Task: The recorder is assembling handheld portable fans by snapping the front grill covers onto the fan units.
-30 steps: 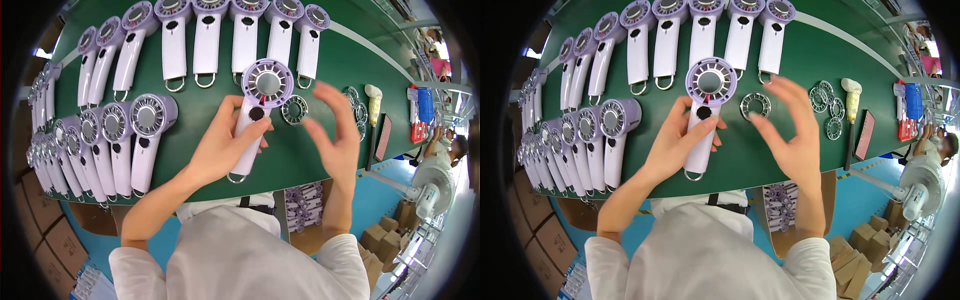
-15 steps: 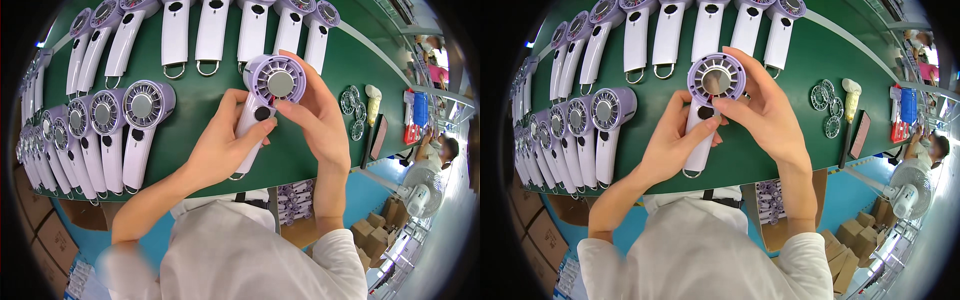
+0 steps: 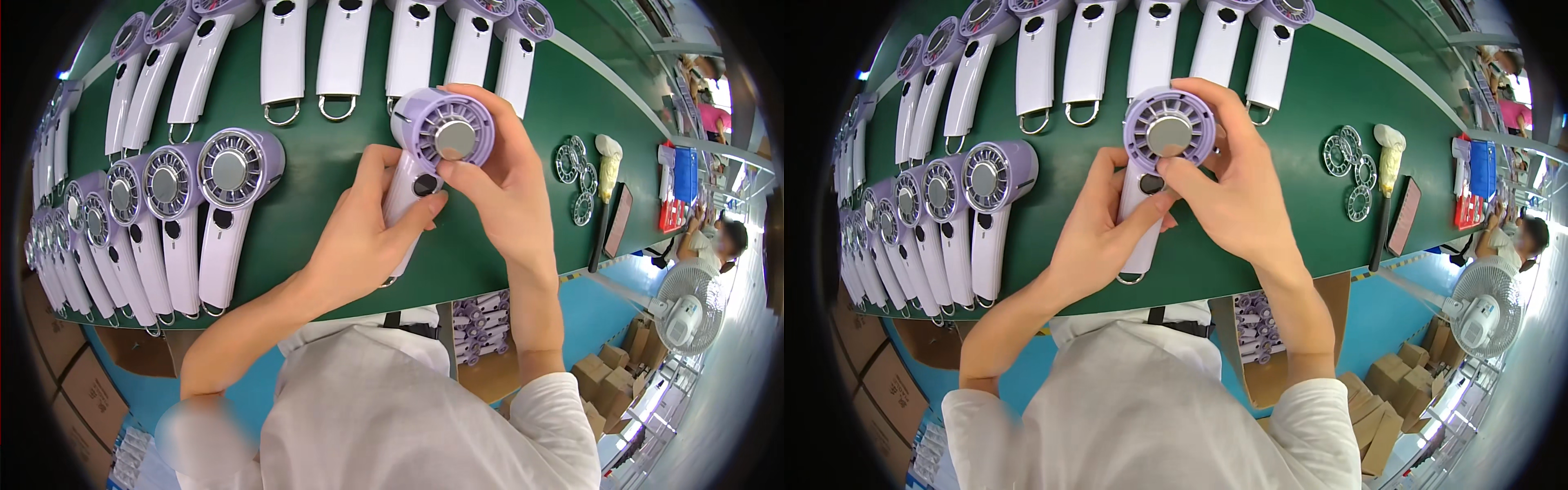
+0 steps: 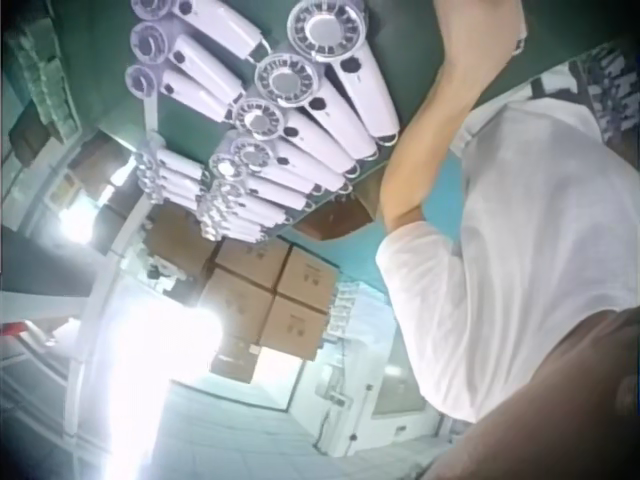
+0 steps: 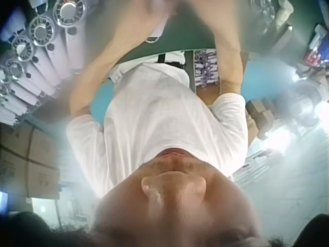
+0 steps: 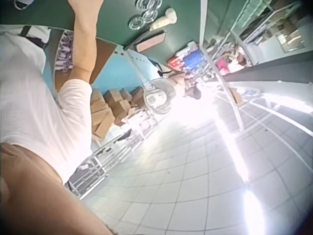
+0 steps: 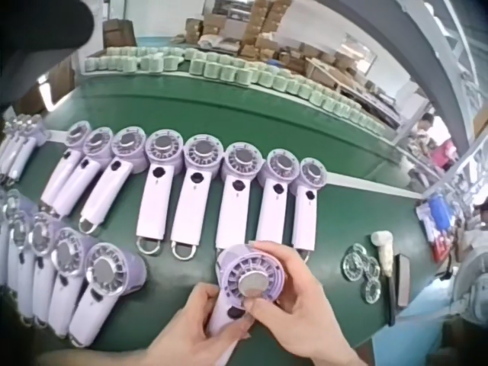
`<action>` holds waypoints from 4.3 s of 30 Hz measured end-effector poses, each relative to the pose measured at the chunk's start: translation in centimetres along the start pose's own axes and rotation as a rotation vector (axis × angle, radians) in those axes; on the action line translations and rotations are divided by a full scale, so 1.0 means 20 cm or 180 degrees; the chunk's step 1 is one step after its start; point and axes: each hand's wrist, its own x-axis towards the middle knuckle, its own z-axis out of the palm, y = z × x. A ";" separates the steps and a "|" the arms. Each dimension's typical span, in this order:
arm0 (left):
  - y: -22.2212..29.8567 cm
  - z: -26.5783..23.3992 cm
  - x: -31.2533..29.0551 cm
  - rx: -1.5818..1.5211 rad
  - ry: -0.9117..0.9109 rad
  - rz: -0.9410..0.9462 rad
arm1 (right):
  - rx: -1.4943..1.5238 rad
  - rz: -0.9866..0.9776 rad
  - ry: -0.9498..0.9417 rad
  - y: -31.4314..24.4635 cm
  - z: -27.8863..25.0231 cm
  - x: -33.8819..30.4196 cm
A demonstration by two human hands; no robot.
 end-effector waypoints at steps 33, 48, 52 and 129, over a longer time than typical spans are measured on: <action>0.07 -0.06 0.03 -0.0569 -0.0451 -0.0346 | -0.0236 -0.0672 0.1065 -0.07 -0.29 -0.15; 0.09 -0.04 0.01 0.0336 -0.0118 -0.0346 | -0.1843 -0.1649 0.0719 -0.12 -0.02 -0.02; 0.10 -0.04 0.00 0.0345 -0.0025 -0.0301 | -0.1812 -0.1625 0.0665 -0.14 -0.03 -0.02; 0.13 -0.06 -0.02 0.0577 -0.0230 -0.0060 | -0.2157 -0.2037 0.0176 -0.24 -0.03 0.00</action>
